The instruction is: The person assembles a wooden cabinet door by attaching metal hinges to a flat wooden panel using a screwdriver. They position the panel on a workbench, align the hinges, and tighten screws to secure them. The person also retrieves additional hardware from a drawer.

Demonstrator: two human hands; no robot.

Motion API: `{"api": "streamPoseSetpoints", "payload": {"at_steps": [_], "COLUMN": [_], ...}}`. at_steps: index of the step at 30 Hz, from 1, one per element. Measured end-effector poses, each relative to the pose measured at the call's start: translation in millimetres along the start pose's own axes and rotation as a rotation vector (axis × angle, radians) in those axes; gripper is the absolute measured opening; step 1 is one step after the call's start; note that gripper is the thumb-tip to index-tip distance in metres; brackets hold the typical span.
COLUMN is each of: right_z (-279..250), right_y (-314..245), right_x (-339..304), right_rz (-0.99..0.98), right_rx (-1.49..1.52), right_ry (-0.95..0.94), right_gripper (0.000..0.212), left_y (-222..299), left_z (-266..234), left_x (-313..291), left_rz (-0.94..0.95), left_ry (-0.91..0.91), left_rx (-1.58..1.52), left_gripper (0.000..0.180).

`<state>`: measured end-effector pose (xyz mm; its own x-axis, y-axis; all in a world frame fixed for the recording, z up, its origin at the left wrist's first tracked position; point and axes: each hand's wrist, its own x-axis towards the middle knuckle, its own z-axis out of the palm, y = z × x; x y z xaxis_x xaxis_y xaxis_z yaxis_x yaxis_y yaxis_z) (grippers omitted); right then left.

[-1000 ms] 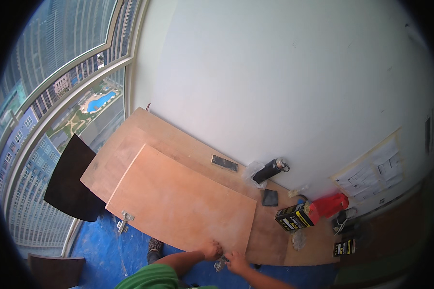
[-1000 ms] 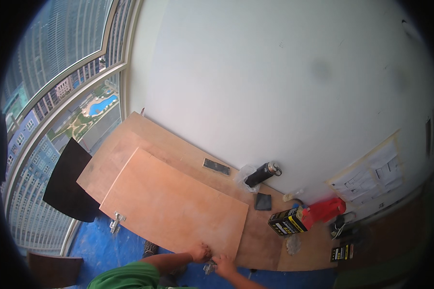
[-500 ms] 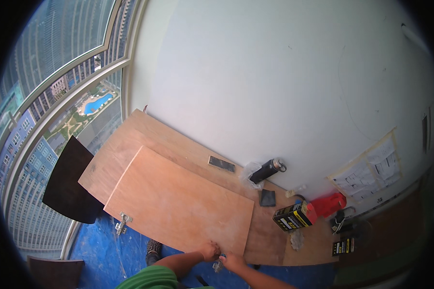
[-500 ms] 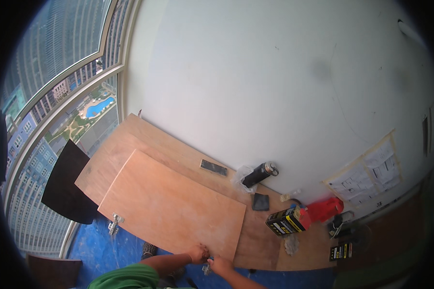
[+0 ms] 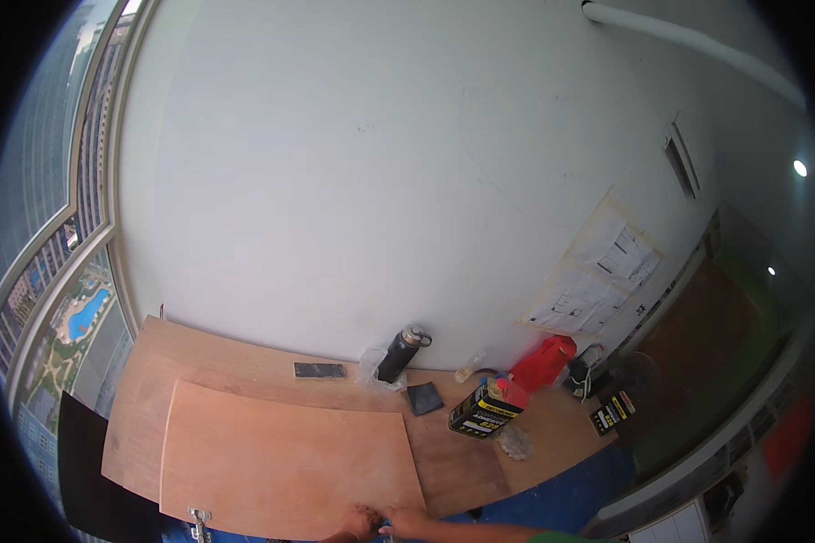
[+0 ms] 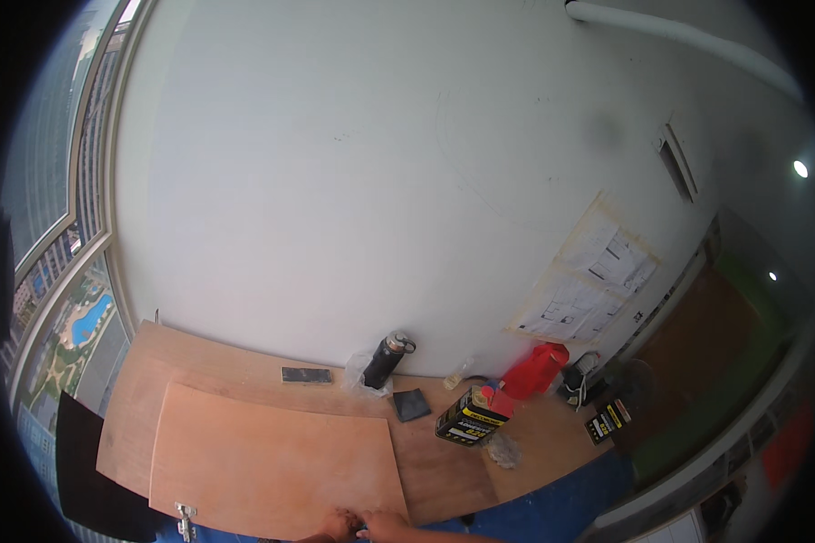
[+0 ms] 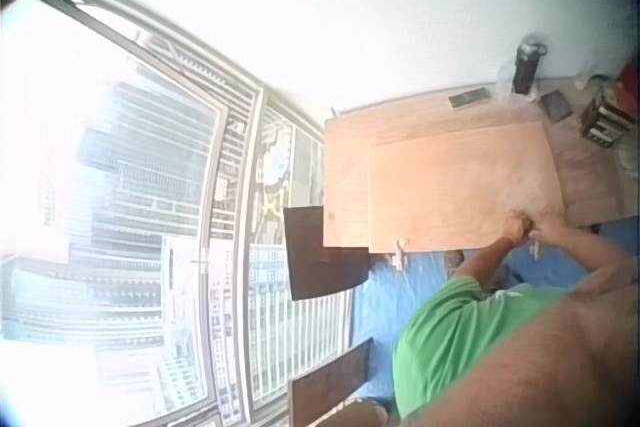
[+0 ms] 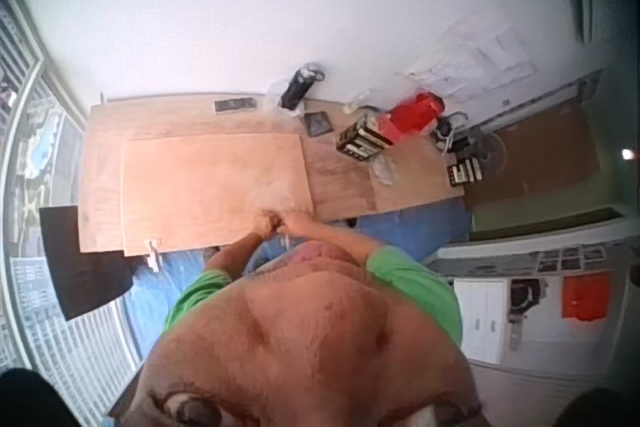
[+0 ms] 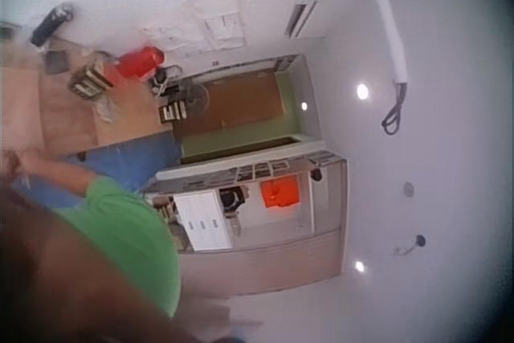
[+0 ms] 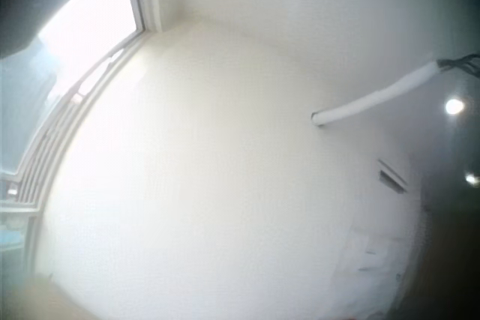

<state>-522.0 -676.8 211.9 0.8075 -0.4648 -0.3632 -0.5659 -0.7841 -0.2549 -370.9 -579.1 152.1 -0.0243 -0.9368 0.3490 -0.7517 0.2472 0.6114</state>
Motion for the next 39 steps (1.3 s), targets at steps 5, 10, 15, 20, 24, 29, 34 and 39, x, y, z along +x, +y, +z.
{"api": "streamPoseSetpoints", "payload": {"at_steps": [5, 10, 15, 20, 24, 29, 34, 39], "right_z": [1, 10, -11, -49, -63, -70, -75, -84], "right_y": [-2, -5, -20, -42, -46, -33, -42, -52], "right_x": [7, 10, 1, -15, -15, -20, -22, -16], "right_rz": [0.166, -0.078, -0.309, 0.061, 0.204, -0.104, 0.068, 0.279], "right_rx": [0.122, 0.238, 0.05, 0.137, 0.068, -0.043, 0.063, 0.115], "right_ry": [-0.074, 0.13, 0.269, 0.041, -0.266, -0.146, -0.169, -0.232], "right_gripper": [0.047, 0.039, 0.033, 0.035, 0.024, 0.032, 0.036, 0.03], "left_y": [5, 7, 5, 4, 0, -10, -16, -21], "left_z": [0, -9, -9, -1, -6, 0, 19, 27], "left_x": [4, 3, 1, 3, 5, 3, -2, -1], "left_rz": [-0.069, -0.059, -0.118, -0.027, -0.03, -0.014, 0.013, -0.024], "left_ry": [0.103, 0.018, 0.028, 0.137, -0.162, -0.171, -0.103, -0.134], "left_rx": [-0.144, -0.119, -0.143, -0.134, 0.046, -0.066, 0.078, 0.014], "left_gripper": [0.019, 0.02, 0.027, 0.028, 0.031, 0.018, 0.018, 0.023]}}
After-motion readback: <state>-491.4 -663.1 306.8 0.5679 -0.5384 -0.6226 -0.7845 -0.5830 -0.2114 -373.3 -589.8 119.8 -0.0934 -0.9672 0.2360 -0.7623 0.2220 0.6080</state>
